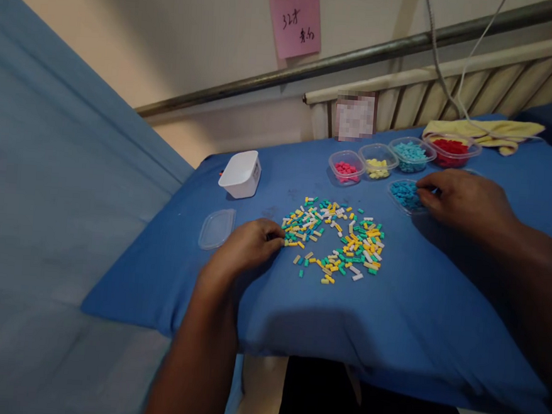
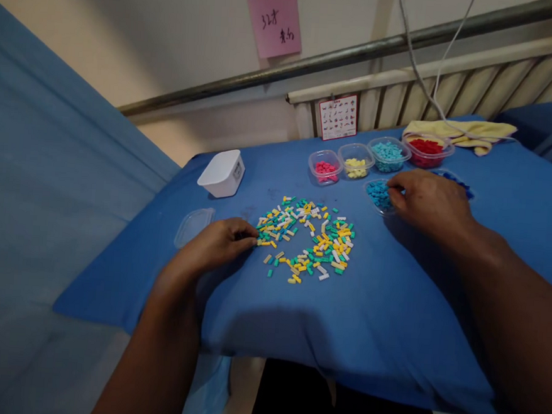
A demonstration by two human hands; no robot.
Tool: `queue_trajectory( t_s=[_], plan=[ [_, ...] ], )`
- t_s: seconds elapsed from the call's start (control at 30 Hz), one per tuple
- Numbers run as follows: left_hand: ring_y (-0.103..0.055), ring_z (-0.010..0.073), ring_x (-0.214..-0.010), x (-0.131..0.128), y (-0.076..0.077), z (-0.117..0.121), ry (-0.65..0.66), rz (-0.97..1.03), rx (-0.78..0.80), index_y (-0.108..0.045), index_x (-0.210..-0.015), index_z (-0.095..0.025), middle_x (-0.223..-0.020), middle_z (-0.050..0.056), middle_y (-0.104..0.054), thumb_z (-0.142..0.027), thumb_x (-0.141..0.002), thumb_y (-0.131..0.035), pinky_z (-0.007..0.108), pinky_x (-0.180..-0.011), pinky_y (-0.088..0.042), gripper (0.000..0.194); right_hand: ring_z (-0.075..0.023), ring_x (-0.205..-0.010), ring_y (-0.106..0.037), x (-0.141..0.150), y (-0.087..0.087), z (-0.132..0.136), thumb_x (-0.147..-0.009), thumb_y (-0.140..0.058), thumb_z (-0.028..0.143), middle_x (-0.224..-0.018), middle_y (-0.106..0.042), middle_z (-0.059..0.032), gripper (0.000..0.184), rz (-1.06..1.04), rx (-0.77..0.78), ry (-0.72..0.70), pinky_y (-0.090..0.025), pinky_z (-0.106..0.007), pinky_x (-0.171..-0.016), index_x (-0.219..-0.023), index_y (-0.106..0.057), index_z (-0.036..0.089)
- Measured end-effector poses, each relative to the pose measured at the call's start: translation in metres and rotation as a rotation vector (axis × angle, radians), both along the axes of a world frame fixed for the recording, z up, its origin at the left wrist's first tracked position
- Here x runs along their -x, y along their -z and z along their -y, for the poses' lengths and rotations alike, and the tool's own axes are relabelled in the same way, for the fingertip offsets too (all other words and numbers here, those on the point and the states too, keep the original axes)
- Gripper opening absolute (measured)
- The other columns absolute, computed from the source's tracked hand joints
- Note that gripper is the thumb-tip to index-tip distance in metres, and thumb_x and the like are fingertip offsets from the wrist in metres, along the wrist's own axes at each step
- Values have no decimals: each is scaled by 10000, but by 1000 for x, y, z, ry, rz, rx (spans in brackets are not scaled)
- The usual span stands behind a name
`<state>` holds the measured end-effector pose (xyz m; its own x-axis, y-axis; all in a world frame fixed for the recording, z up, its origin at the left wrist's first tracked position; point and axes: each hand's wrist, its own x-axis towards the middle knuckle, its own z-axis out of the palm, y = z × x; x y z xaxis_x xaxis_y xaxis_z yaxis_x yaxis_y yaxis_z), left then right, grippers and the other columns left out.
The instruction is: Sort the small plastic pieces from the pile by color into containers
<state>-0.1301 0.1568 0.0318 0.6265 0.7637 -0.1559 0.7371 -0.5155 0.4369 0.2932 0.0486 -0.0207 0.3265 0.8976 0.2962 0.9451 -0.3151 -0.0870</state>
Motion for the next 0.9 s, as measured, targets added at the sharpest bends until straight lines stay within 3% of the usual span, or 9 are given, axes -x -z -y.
queue_trajectory(
  t_s=[0.23, 0.6, 0.73, 0.83, 0.9],
  plan=[
    [-679, 215, -808, 3, 3, 8, 5, -102, 3, -778, -1080, -224, -945, 38, -771, -361, -940, -627, 331, -700, -421, 248, -310, -1018, -752, -5, -1, 1, -1034, -540, 385, -1216, -825, -78, 336, 27, 140, 65, -408, -375, -676, -1204, -815, 293],
    [-625, 207, -739, -2, -7, 11, -46, -207, -29, -722, -974, -197, -883, 46, -742, -275, -838, -594, 328, -636, -365, 202, -327, -1046, -769, -5, 2, -1, -1044, -513, 383, -1261, -822, -87, 401, 52, 194, 47, -505, -392, -731, -1297, -808, 286],
    [-591, 186, -713, -7, -12, 12, -83, 19, 16, -721, -962, -179, -834, 42, -710, -333, -840, -615, 307, -631, -381, 223, -340, -1134, -755, -7, 0, -1, -1022, -566, 303, -1283, -812, -138, 381, -11, 73, 14, -549, -421, -853, -1300, -811, 213],
    [-564, 149, -677, -23, -16, 11, -114, 347, 250, -699, -915, -179, -782, 17, -668, -362, -805, -680, 282, -639, -427, 214, -347, -1148, -742, -1, -3, -3, -976, -622, 243, -1236, -809, -174, 324, -151, -133, -118, -558, -457, -967, -1210, -835, 176],
    [-533, 123, -629, -41, -15, 8, -139, 511, 399, -691, -894, -179, -727, 0, -629, -346, -776, -722, 264, -620, -426, 206, -321, -1049, -757, 16, -4, -5, -938, -673, 257, -1132, -820, -148, 257, -379, -288, -211, -579, -470, -968, -1124, -841, 199]
  ],
)
